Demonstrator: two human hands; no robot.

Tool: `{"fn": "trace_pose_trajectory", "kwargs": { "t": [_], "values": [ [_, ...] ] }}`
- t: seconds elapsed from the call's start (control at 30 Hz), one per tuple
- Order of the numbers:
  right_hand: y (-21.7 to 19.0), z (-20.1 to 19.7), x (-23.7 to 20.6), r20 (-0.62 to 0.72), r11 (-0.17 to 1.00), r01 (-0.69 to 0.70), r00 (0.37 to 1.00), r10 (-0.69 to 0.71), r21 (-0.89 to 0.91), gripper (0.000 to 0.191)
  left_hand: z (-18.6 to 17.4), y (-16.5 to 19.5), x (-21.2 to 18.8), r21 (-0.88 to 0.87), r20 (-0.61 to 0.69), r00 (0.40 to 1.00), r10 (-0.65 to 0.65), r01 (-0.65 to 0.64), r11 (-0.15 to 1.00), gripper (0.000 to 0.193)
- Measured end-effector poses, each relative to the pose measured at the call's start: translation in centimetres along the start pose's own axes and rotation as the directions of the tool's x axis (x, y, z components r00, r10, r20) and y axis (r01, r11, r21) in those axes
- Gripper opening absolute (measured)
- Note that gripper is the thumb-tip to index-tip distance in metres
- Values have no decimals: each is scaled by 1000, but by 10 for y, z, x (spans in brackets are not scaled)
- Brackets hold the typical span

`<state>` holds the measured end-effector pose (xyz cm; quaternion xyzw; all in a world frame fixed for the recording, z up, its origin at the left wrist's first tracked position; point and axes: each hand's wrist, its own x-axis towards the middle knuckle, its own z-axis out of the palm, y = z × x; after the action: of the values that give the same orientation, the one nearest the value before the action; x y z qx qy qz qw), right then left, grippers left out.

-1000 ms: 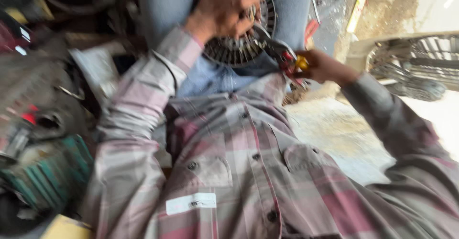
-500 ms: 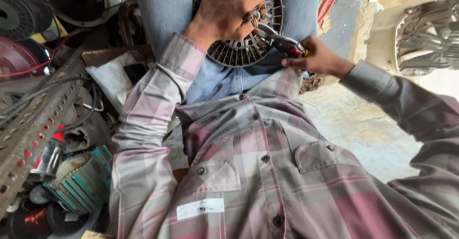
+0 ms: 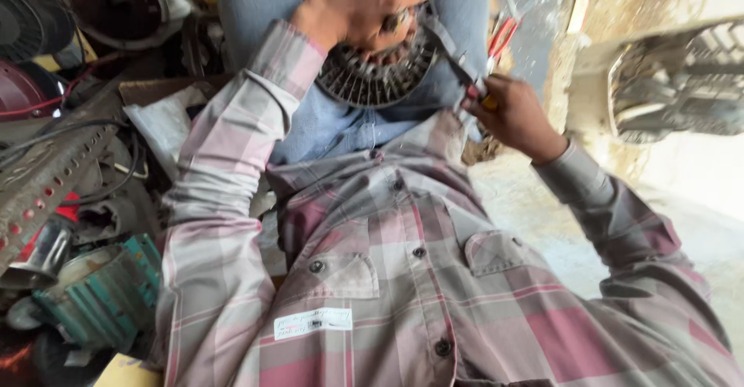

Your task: The person sits on the floor and uses pliers to remove copper wire coils from a motor rotor resting on their lap. They repeatedly grip and pull the wires, occasionally switching between pliers and a screwdriver to loosen and extract the coils.

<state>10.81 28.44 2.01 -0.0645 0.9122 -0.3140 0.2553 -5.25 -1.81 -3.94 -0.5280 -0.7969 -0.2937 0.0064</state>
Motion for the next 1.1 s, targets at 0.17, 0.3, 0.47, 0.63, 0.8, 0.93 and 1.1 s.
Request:
{"fn": "trace_pose_trajectory", "kwargs": {
  "t": [0.17, 0.3, 0.47, 0.63, 0.8, 0.93, 1.1],
  "values": [
    [-7, -10, -6, 72, 957, 287, 956, -283, -49, 26, 22, 8, -12, 4, -248, 964, -97, 101, 995, 53],
    [-12, -15, -3, 197, 986, 141, 973, -122, -86, 30, 31, 11, -15, -63, -279, 948, -152, 140, 988, 45],
    [-14, -18, 7, 275, 999, -54, 960, 52, -2, 24, 36, 15, -14, -123, -218, 941, -259, 236, 964, 40],
    [-11, -18, 21, 125, 984, -137, 985, 123, 111, 29, 34, 23, -12, -100, -361, 878, -315, 299, 949, 43],
    [-3, -19, 33, 77, 976, 157, 986, -146, -153, 31, 26, 23, -11, -82, -372, 892, -257, 244, 966, 46],
    [7, -21, 39, 90, 970, 122, 990, -106, -208, 27, 25, 20, -13, -84, -372, 900, -228, 213, 974, 53],
    [20, -19, 41, 389, 988, -80, 921, 24, 130, 49, 26, 17, -11, -101, -376, 904, -204, 179, 979, 53]
  ]
}}
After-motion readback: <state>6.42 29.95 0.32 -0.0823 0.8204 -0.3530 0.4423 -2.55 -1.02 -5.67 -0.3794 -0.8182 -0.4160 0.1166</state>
